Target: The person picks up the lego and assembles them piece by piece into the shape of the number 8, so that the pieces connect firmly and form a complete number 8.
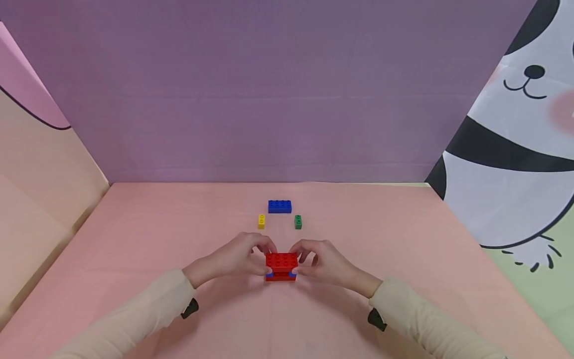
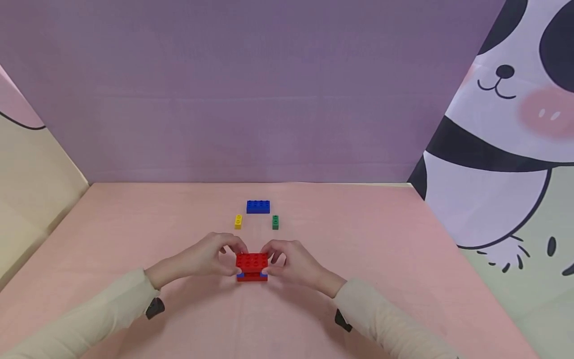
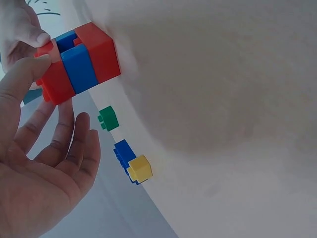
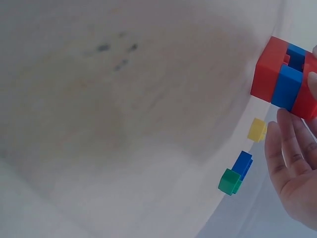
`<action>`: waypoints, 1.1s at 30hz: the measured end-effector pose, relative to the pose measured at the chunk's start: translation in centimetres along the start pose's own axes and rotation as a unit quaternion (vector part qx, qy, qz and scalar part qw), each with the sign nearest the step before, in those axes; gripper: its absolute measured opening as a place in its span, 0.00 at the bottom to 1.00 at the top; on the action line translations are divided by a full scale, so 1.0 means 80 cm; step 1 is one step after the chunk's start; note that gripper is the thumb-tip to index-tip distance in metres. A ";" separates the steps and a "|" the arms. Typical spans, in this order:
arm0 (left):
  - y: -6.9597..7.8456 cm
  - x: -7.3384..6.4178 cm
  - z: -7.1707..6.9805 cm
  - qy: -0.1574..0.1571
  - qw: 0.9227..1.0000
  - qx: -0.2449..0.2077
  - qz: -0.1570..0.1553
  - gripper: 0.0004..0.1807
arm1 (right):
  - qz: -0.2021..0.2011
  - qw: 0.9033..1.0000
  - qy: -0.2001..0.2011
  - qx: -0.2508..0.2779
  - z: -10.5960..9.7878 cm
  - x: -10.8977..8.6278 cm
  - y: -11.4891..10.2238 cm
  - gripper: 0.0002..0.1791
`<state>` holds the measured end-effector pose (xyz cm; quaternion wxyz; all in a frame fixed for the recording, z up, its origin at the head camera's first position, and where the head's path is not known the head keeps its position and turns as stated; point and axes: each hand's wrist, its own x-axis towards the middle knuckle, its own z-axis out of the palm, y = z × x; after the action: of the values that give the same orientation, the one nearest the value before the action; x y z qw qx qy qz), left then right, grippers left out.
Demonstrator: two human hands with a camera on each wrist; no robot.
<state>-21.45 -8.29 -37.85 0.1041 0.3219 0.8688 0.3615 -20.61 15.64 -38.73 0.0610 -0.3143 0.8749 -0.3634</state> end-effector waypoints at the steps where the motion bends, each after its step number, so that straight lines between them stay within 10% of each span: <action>1: -0.001 0.000 0.000 0.000 1.000 0.000 -0.001 0.16 | -0.001 1.000 0.000 0.000 0.000 0.000 0.000 0.17; 33: 0.000 0.001 -0.004 -0.004 1.000 0.013 -0.020 0.17 | -0.008 1.000 -0.009 -0.003 -0.007 0.004 -0.002 0.19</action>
<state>-21.63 -8.47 -37.59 0.1108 0.3069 0.8795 0.3465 -20.94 15.65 -38.17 0.0652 -0.3249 0.8727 -0.3586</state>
